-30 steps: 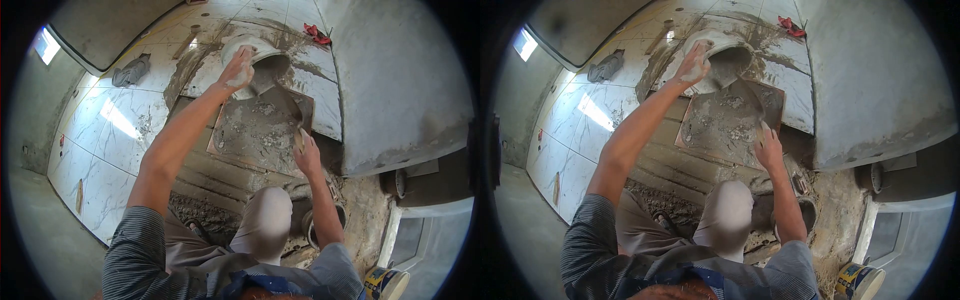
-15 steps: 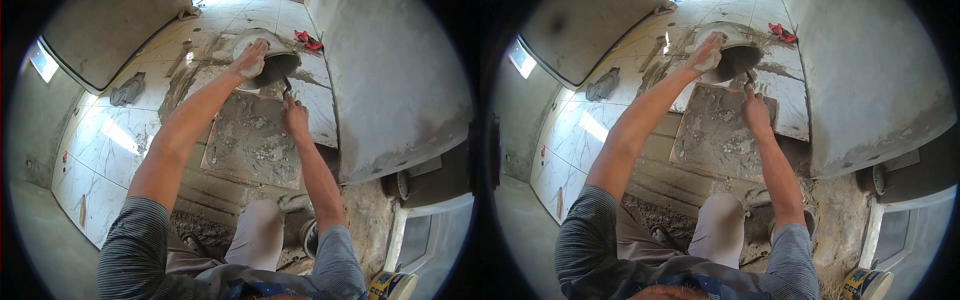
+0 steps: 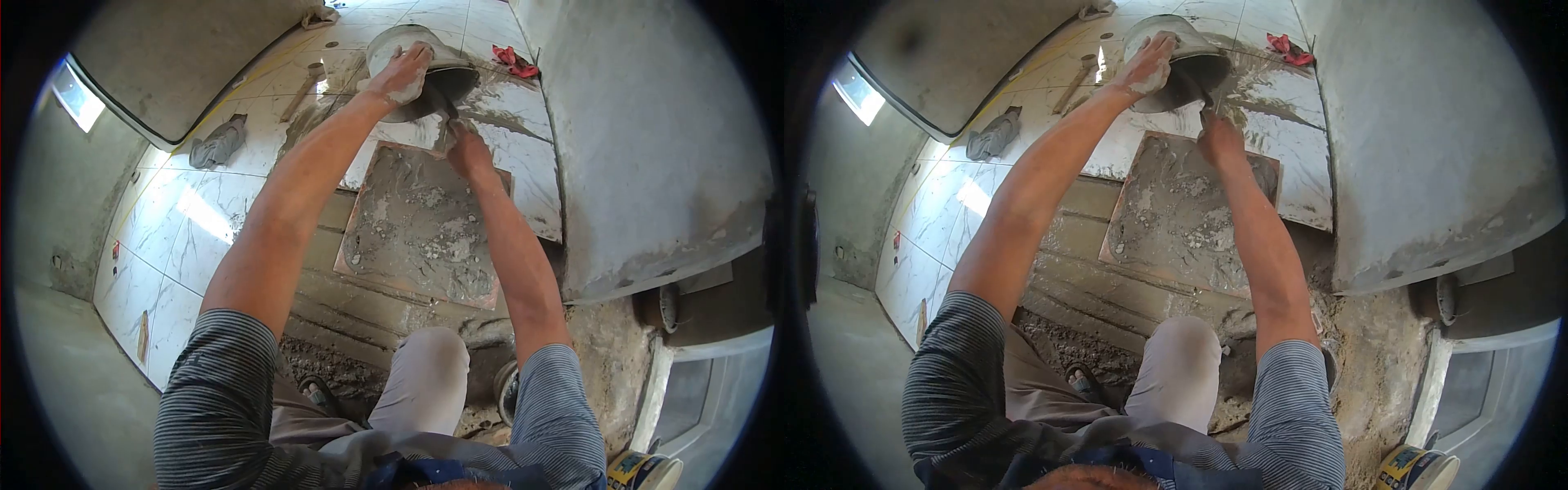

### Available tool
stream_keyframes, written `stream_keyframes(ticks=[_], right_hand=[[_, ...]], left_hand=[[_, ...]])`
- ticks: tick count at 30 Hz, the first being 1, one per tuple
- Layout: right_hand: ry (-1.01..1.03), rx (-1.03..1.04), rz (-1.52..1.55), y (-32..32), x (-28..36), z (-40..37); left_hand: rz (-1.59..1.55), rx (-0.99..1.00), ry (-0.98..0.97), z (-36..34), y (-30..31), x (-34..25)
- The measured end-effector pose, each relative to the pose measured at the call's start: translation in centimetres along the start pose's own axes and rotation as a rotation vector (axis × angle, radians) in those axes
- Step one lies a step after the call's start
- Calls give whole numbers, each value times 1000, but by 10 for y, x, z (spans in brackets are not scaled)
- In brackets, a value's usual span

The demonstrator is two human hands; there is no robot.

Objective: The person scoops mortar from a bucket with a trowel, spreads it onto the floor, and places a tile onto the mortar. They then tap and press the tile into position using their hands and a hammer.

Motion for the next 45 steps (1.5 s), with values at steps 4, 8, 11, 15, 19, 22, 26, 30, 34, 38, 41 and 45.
stream_keyframes(ticks=[4, 8, 11, 15, 19, 22, 26, 30, 34, 38, 41, 45], right_hand=[[45, 50, 35, -1, 1, 21], [80, -140, 35, 5, 5, 42], [97, 30, 7, 5, 9, 59], [49, -8, 47, 14, 15, 77], [34, 75, -7, -1, 15, 89], [14, 97, 40, -7, 15, 94], [74, 169, 49, -24, 11, 105], [73, 122, 45, -5, 16, 107], [-29, -42, 4, 8, -2, 96], [41, 48, -62, 25, -30, 87], [-12, 42, -127, 37, -38, 67], [-69, 49, -161, 45, -65, 52]], left_hand=[[61, 53, 25, 9, 0, 7], [99, 89, 27, 21, -2, 17], [98, 110, 12, 28, -3, 23], [173, 152, -10, 39, -10, 41], [260, 194, 11, 45, -15, 55], [342, 411, 150, 43, -10, 52], [392, 384, 119, 43, -13, 56], [322, 289, 106, 45, -27, 76], [226, 131, 22, 50, -41, 64], [147, 102, -1, 58, -59, 38], [53, 106, 7, 59, -73, 21], [70, 130, -16, 69, -87, -7]])
Point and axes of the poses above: each hand's wrist, its own z-axis towards the middle knuckle, its own y-axis out of the back of the hand, x = y × z, the point moved 4 cm from there along z, towards the middle knuckle, and after that the axes turned 8 degrees about y, right-handed, at the moved point
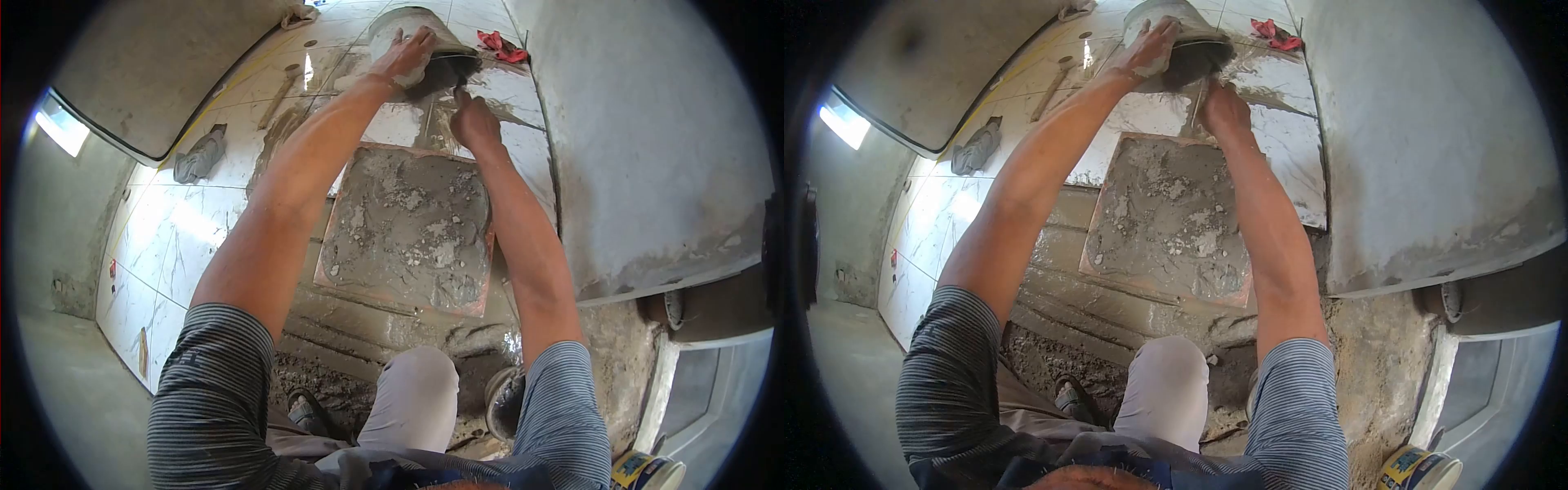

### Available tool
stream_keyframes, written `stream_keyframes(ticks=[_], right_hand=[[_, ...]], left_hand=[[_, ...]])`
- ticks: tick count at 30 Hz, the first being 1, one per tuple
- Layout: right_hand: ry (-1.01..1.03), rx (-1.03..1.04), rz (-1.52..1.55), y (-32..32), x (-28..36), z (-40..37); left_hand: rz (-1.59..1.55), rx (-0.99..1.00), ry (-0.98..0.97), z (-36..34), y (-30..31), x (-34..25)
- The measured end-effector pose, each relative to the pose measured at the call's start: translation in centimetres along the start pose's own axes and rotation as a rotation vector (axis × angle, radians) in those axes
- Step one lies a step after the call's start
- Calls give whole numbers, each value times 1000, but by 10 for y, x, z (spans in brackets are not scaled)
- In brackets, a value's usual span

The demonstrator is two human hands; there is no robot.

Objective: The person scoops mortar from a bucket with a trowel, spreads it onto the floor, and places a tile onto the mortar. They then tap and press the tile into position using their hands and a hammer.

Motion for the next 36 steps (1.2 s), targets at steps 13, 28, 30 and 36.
stream_keyframes(ticks=[13, 28, 30, 36], right_hand=[[-110, -170, -30, 13, -59, -67], [-62, -70, -6, -10, -21, -61], [-21, 16, 51, -20, -15, -52], [15, -147, 6, -13, 8, -40]], left_hand=[[269, 3, -252, 4, -40, -92], [80, 118, -107, -35, -9, -49], [176, 115, -130, -43, -7, -40], [83, -8, -106, -30, -2, -19]])
Point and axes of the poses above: each hand's wrist, its own z-axis towards the middle knuckle, its own y-axis out of the back of the hand, x = y × z, the point moved 4 cm from there along z, towards the middle knuckle, and after that the axes turned 8 degrees about y, right-handed, at the moved point
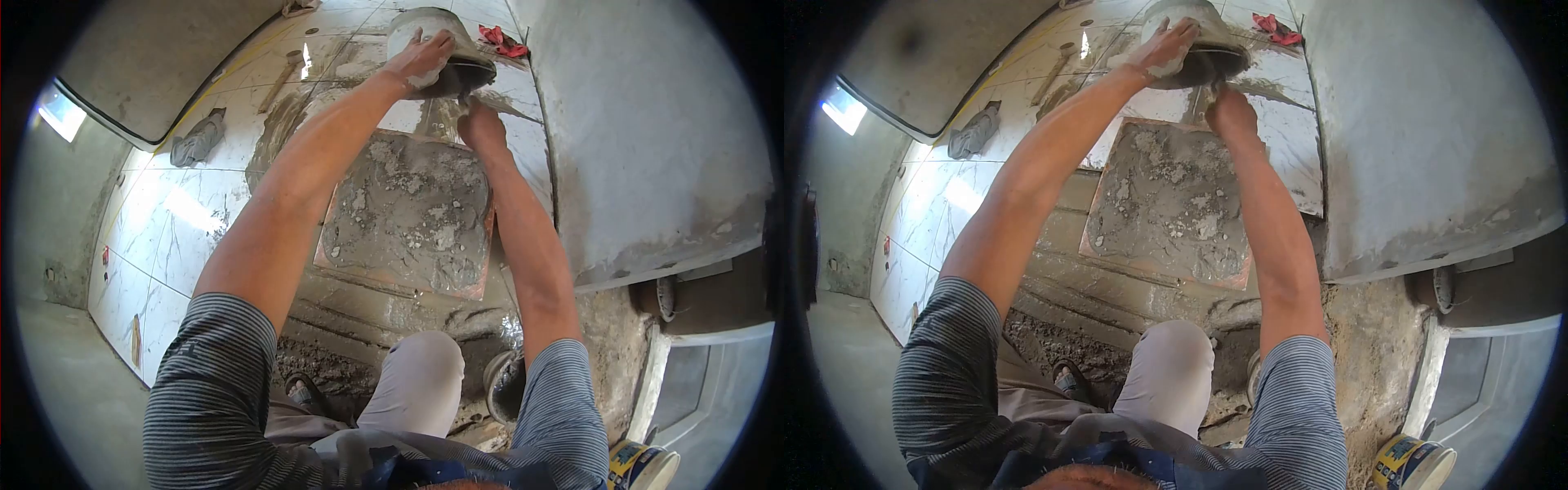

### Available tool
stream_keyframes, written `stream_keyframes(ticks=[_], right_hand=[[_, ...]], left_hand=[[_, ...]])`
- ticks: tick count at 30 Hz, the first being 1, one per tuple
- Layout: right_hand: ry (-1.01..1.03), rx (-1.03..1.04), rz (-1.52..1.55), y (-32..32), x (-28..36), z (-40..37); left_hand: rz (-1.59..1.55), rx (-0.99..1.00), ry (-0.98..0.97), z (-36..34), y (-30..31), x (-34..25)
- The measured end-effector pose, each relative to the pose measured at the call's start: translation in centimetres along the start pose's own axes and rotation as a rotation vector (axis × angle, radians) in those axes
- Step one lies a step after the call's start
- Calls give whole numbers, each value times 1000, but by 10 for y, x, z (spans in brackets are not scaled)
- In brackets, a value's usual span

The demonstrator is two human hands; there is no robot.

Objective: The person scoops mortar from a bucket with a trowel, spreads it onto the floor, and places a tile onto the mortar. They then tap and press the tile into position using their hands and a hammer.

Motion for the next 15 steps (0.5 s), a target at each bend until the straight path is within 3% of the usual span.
stream_keyframes(ticks=[7, 11, 13, 15], right_hand=[[-1, 27, 37, 13, 14, 20], [61, 92, 32, 2, 36, 11], [38, -55, 110, -3, 43, 9], [64, 13, 104, -10, 49, 15]], left_hand=[[27, 72, 61, 14, -2, 20], [49, 30, 42, -12, 1, 40], [81, -31, 1, -23, 15, 43], [73, 9, 58, -37, 30, 51]])
Point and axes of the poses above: each hand's wrist, its own z-axis towards the middle knuckle, its own y-axis out of the back of the hand, x = y × z, the point moved 4 cm from there along z, towards the middle knuckle, and after that the axes turned 8 degrees about y, right-handed, at the moved point
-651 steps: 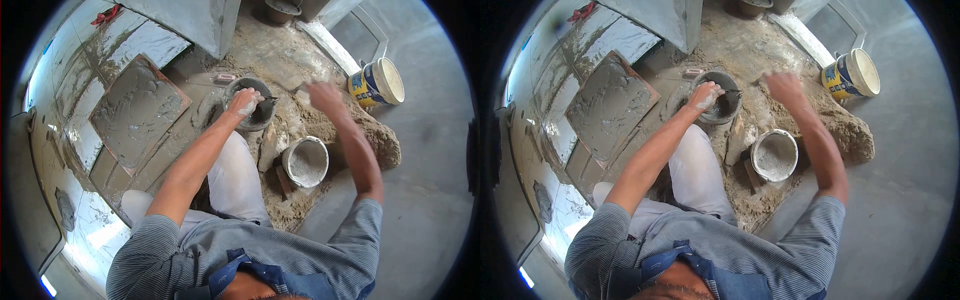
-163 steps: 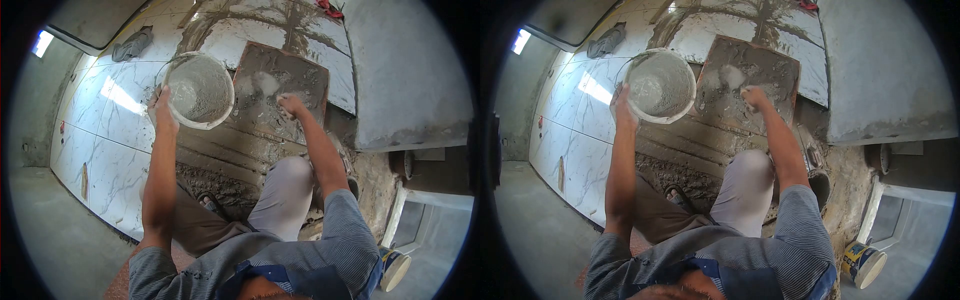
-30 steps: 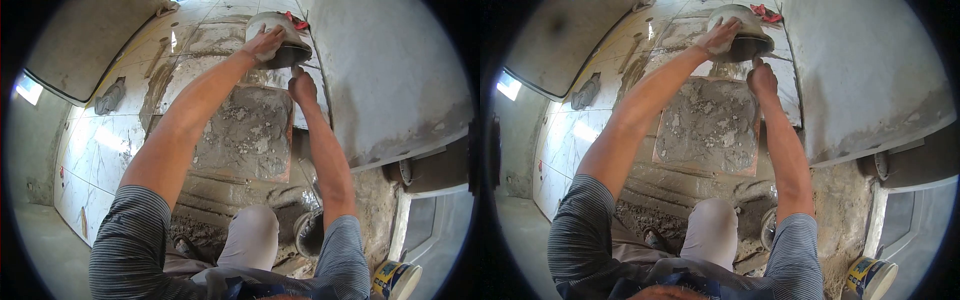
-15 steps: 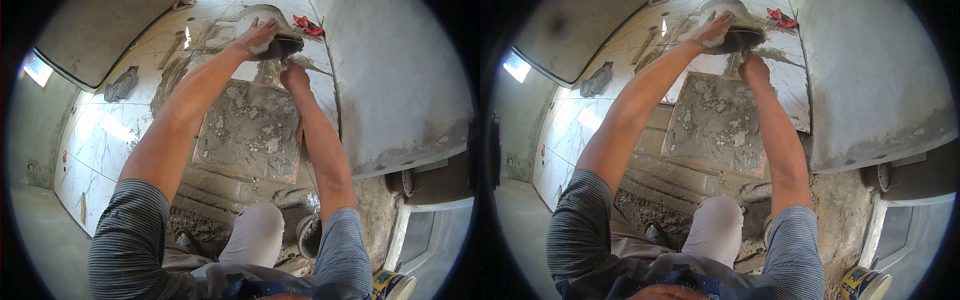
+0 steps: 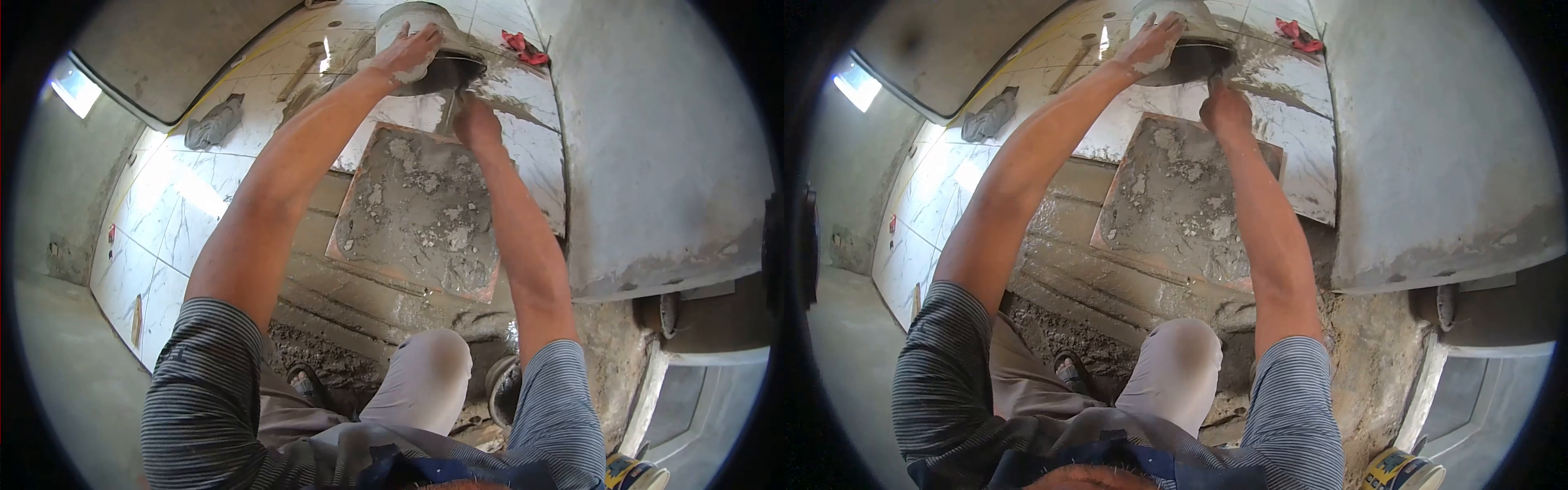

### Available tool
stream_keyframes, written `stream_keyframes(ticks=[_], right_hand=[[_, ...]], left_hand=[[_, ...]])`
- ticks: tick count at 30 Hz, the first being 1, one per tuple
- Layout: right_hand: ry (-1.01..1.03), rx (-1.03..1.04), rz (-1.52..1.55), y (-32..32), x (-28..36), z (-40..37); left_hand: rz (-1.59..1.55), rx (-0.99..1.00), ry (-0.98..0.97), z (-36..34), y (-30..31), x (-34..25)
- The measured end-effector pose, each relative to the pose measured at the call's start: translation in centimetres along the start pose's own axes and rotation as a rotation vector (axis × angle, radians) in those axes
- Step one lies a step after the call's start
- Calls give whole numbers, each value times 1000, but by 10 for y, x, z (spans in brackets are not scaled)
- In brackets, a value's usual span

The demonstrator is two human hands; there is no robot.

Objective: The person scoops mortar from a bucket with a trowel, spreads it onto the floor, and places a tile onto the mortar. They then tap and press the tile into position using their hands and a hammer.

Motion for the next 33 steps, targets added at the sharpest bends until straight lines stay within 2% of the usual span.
stream_keyframes(ticks=[2, 4, 5, 7, 8, 10, 11, 13, 16, 20, 22, 23, 25, 26, 28, 29, 31, 32, 33], right_hand=[[2, 66, -3, -12, 6, -2], [49, -124, -29, -9, 20, 2], [59, -125, -27, -8, 24, 9], [32, 90, -10, -17, 28, 14], [26, 98, -12, -20, 31, 7], [62, -88, 31, -20, 38, 9], [68, -80, 35, -22, 40, 13], [54, 90, 14, -29, 40, 20], [54, -20, 31, -22, 48, 12], [84, 94, -1, -33, 43, 9], [47, 0, 9, -30, 49, 2], [51, 6, 12, -30, 51, 1], [119, 118, -22, -33, 51, -8], [115, 122, -24, -35, 52, -16], [159, -79, 35, -32, 58, -29], [163, -79, 37, -31, 58, -30], [117, 267, -55, -42, 53, -37], [114, 270, -57, -43, 53, -46], [121, 158, -33, -39, 55, -54]], left_hand=[[-18, 51, 40, -11, 14, 1], [33, 42, 21, -13, 15, 12], [41, 39, 27, -13, 15, 19], [29, 29, 45, -17, 16, 22], [20, 35, 48, -21, 15, 20], [60, 27, 75, -18, 19, 28], [63, 31, 84, -21, 22, 31], [105, -7, -14, -23, 21, 32], [72, 63, 88, -31, 24, 36], [84, 43, 95, -43, 33, 28], [146, 198, 171, -47, 35, 29], [147, 201, 177, -51, 40, 29], [313, 80, -8, -65, 38, 21], [307, 81, -8, -69, 35, 19], [147, 129, 127, -73, 36, 20], [118, 145, 191, -75, 35, 18], [154, 171, 152, -83, 35, 14], [185, 189, 115, -85, 34, 9], [186, 181, 117, -86, 35, 7]])
Point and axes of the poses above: each hand's wrist, its own z-axis towards the middle knuckle, its own y-axis out of the back of the hand, x = y × z, the point moved 4 cm from there along z, towards the middle knuckle, and after that the axes turned 8 degrees about y, right-handed, at the moved point
